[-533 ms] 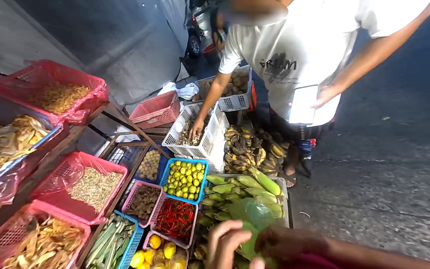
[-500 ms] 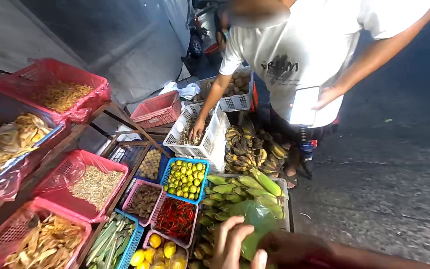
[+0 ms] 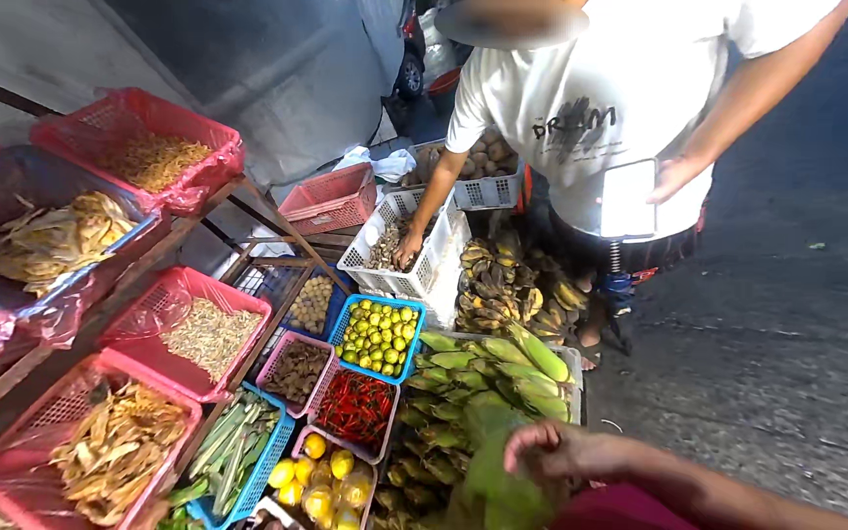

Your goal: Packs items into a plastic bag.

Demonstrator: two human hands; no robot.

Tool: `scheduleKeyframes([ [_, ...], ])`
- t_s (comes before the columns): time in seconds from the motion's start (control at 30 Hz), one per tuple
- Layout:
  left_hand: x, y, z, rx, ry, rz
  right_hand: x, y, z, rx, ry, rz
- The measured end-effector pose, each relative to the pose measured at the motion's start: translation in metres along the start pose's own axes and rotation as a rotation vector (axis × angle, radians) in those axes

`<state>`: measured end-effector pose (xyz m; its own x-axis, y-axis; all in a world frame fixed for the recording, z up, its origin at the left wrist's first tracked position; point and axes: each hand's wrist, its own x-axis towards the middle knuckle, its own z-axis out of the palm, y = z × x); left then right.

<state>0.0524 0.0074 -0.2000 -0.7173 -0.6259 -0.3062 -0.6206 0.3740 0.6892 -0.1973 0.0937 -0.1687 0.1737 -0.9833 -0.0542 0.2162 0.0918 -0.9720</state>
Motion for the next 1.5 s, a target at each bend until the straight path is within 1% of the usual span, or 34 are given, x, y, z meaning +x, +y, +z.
scheduleKeyframes([
  [0.03,0.014,-0.037,0.017,-0.248,0.125,-0.050,0.003,-0.006,-0.007,-0.009,0.052,-0.016],
  [0.07,0.027,-0.048,0.023,-0.376,0.188,-0.238,0.006,-0.012,-0.015,-0.055,0.119,-0.003],
  [0.1,0.036,-0.049,0.022,-0.440,0.210,-0.373,0.010,-0.016,-0.024,-0.142,0.194,0.035],
  [0.13,0.041,-0.049,0.018,-0.496,0.240,-0.432,0.016,-0.018,-0.035,-0.274,0.258,0.102],
  [0.17,0.043,-0.045,0.010,-0.571,0.261,-0.445,0.025,-0.018,-0.047,-0.456,0.314,0.186],
  [0.23,0.046,-0.030,-0.010,-0.808,0.297,-0.372,0.044,-0.021,-0.067,-0.795,0.361,0.415],
  [0.27,0.050,-0.023,-0.019,-0.942,0.297,-0.302,0.052,-0.022,-0.076,-0.881,0.359,0.517],
  [0.33,0.065,-0.002,-0.043,-1.102,0.251,-0.095,0.068,-0.027,-0.092,-0.921,0.367,0.611],
  [0.37,0.075,0.012,-0.056,-1.093,0.222,-0.030,0.076,-0.033,-0.099,-0.916,0.377,0.644],
  [0.4,0.086,0.027,-0.066,-0.969,0.200,-0.007,0.082,-0.039,-0.105,-0.901,0.396,0.678],
  [0.43,0.097,0.040,-0.076,-0.723,0.175,-0.016,0.087,-0.047,-0.109,-0.885,0.405,0.715],
  [0.47,0.111,0.052,-0.083,-0.382,0.161,-0.048,0.090,-0.055,-0.114,-0.873,0.401,0.746],
  [0.5,0.128,0.062,-0.090,-0.038,0.130,-0.099,0.094,-0.060,-0.121,-0.872,0.395,0.764],
  [0.53,0.145,0.072,-0.092,0.247,0.096,-0.176,0.098,-0.065,-0.129,-0.881,0.380,0.774],
  [0.57,0.161,0.081,-0.091,0.444,0.075,-0.248,0.103,-0.068,-0.138,-0.894,0.366,0.775],
  [0.6,0.177,0.092,-0.088,0.554,0.061,-0.300,0.109,-0.070,-0.148,-0.911,0.365,0.767],
  [0.63,0.192,0.103,-0.084,0.608,0.053,-0.325,0.117,-0.071,-0.159,-0.929,0.370,0.762],
  [0.7,0.224,0.125,-0.076,0.586,0.030,-0.336,0.131,-0.069,-0.185,-0.947,0.386,0.748],
  [0.77,0.259,0.141,-0.074,0.449,0.009,-0.337,0.140,-0.068,-0.215,-0.920,0.389,0.732],
  [0.9,0.315,0.134,-0.072,0.249,0.038,-0.293,0.145,-0.062,-0.278,-0.915,0.327,0.797],
  [0.97,0.334,0.130,-0.070,0.187,0.051,-0.255,0.146,-0.058,-0.306,-0.928,0.287,0.789],
  [1.07,0.354,0.133,-0.067,0.150,0.042,-0.314,0.149,-0.054,-0.329,-0.911,0.275,0.759],
  [1.13,0.364,0.135,-0.064,0.125,0.034,-0.390,0.152,-0.048,-0.338,-0.800,0.359,0.738],
  [1.17,0.368,0.135,-0.064,0.105,0.034,-0.420,0.154,-0.042,-0.343,-0.698,0.421,0.724],
  [1.23,0.378,0.133,-0.063,0.087,0.025,-0.467,0.157,-0.034,-0.350,-0.417,0.542,0.655],
  [1.3,0.390,0.131,-0.063,0.065,0.014,-0.493,0.160,-0.035,-0.357,-0.179,0.606,0.603],
  [1.33,0.396,0.131,-0.064,0.052,0.002,-0.505,0.164,-0.037,-0.362,-0.131,0.623,0.599],
  [1.5,0.434,0.128,-0.074,-0.023,-0.035,-0.536,0.191,-0.062,-0.381,-0.076,0.664,0.572],
])
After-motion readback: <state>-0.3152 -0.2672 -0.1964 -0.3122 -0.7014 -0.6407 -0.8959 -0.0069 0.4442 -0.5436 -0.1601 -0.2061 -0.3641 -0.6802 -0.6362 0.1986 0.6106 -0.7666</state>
